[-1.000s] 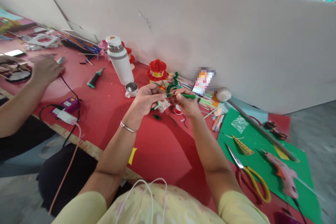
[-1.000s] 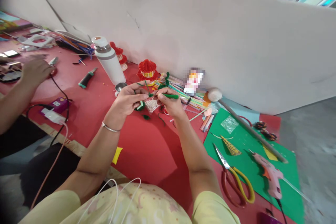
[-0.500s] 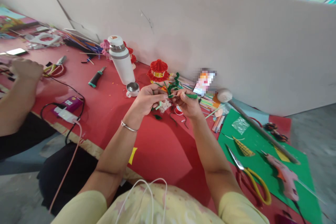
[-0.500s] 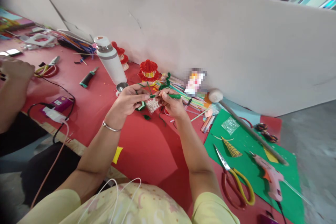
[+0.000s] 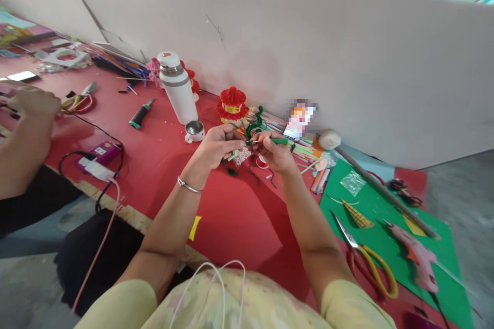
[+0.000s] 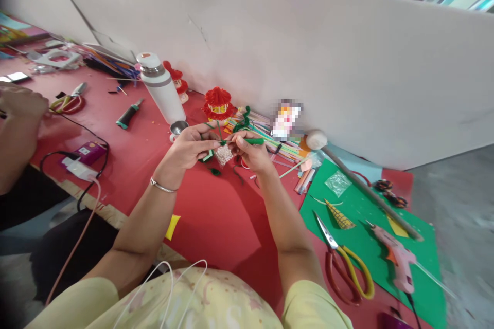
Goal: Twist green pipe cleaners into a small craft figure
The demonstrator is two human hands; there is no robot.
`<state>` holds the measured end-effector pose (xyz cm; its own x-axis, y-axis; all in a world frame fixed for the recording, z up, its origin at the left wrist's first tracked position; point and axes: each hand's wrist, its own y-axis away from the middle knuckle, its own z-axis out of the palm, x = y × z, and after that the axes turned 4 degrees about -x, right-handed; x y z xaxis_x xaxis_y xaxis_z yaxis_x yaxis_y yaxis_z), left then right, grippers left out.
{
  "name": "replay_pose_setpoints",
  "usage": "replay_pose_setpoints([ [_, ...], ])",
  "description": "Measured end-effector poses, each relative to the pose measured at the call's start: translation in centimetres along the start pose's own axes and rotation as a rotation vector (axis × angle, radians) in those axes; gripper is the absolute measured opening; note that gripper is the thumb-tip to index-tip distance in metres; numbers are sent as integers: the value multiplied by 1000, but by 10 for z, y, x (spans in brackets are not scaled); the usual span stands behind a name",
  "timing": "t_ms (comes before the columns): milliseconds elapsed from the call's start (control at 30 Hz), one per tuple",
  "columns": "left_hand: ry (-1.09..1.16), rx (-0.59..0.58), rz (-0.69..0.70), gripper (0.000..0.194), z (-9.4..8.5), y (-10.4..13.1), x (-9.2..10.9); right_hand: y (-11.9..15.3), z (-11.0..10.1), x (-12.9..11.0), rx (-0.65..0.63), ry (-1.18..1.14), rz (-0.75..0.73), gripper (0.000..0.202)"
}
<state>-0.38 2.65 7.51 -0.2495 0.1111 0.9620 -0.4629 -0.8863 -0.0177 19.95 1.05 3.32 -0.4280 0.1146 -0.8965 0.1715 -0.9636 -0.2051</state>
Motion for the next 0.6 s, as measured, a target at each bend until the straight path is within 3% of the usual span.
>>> replay_pose_setpoints([
  [167,24,5,-7,63,0,0,1,0,4,4,45,16,-39,42],
  [600,38,1,13,48,6,2,6,-2,-1,11,38,15,-63,46],
])
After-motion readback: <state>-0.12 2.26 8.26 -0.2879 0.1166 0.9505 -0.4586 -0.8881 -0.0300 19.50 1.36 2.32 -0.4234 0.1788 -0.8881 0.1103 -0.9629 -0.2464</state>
